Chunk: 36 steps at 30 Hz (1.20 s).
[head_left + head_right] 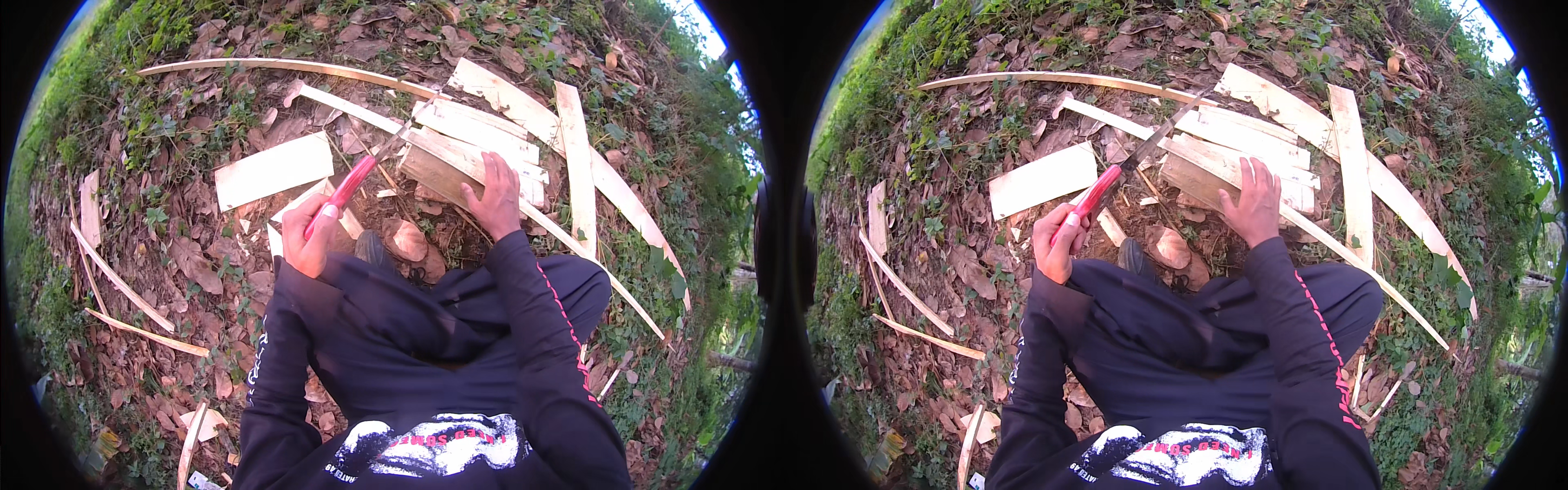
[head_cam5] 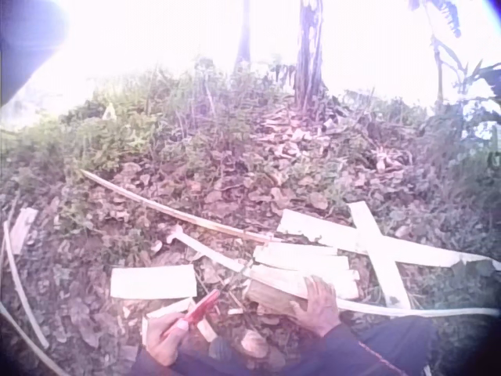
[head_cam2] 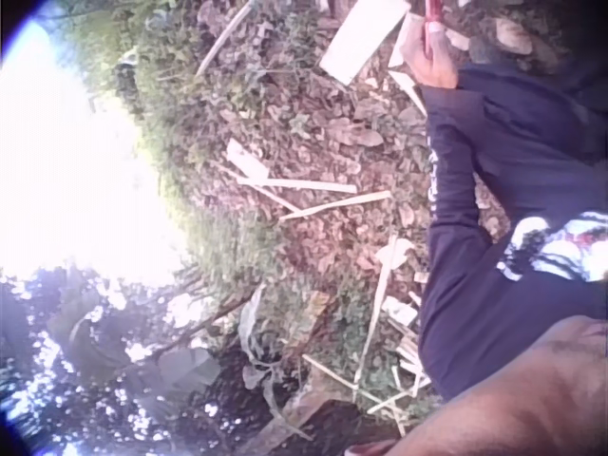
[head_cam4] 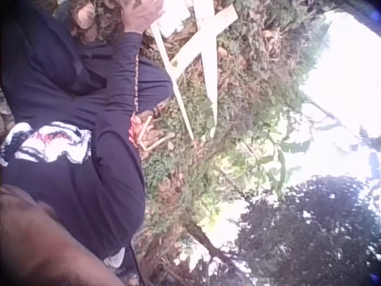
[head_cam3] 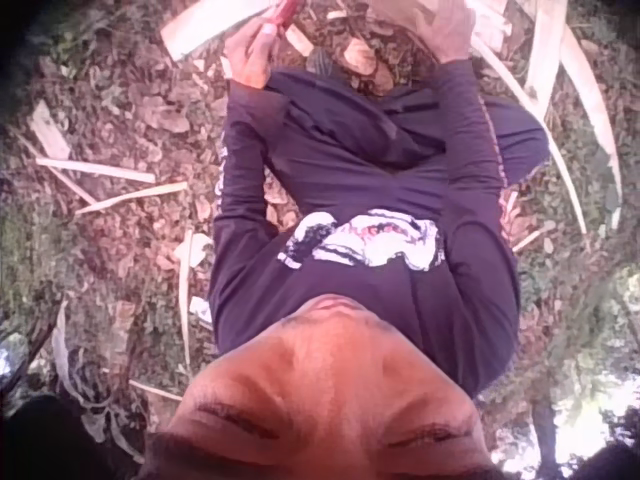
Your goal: The person uses a red hand saw to cut a piece of light-colored wood into smaller sections while sitting on the ground. The person holds the wood with one hand and saws with the other, producing several cut pieces.
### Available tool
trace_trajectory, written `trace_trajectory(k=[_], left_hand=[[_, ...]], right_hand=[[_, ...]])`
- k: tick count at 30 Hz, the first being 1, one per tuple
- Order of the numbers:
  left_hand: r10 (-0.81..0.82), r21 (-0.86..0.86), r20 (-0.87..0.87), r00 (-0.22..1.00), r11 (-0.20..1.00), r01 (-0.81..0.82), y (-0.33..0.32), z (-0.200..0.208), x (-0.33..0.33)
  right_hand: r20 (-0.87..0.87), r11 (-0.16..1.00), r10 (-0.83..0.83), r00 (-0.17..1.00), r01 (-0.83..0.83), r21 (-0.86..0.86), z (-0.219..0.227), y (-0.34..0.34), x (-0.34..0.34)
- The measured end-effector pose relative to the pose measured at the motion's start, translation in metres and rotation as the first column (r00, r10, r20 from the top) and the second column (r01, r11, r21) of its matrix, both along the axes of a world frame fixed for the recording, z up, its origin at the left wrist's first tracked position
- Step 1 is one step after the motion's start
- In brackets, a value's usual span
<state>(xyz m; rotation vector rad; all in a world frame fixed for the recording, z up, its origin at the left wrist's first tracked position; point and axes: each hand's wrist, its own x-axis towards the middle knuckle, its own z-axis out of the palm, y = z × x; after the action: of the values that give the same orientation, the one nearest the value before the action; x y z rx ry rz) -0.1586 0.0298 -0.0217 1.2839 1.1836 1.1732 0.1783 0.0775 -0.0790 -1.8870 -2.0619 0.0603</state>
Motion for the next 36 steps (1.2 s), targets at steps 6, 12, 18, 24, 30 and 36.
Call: trace_trajectory(k=[6,12,18,24,30,36], left_hand=[[-0.007,0.106,-0.177,0.984,0.994,0.026,-0.037,0.028,0.016],[0.061,0.093,-0.138,0.989,0.994,-0.048,-0.074,0.033,0.019],[0.126,0.123,-0.015,0.992,0.985,-0.123,-0.067,0.040,0.021],[0.113,0.088,0.022,0.993,0.990,-0.114,-0.060,0.031,0.018],[0.097,0.113,0.043,0.994,0.988,-0.101,-0.058,0.039,0.030],[0.042,0.053,0.028,0.999,0.998,-0.044,-0.066,0.031,0.059]], right_hand=[[-0.094,0.989,-0.091,0.991,0.079,-0.125,0.010,-0.076,0.100],[-0.036,0.978,-0.110,0.993,0.101,-0.184,0.018,-0.109,0.114],[0.204,0.967,-0.013,0.979,0.065,-0.248,0.012,-0.093,0.100],[0.211,0.906,-0.005,0.977,0.094,-0.413,0.024,-0.072,0.096],[0.220,0.955,0.082,0.972,-0.014,-0.296,0.057,-0.038,0.154],[0.213,0.833,-0.032,0.976,0.144,-0.534,0.023,-0.052,0.239]])
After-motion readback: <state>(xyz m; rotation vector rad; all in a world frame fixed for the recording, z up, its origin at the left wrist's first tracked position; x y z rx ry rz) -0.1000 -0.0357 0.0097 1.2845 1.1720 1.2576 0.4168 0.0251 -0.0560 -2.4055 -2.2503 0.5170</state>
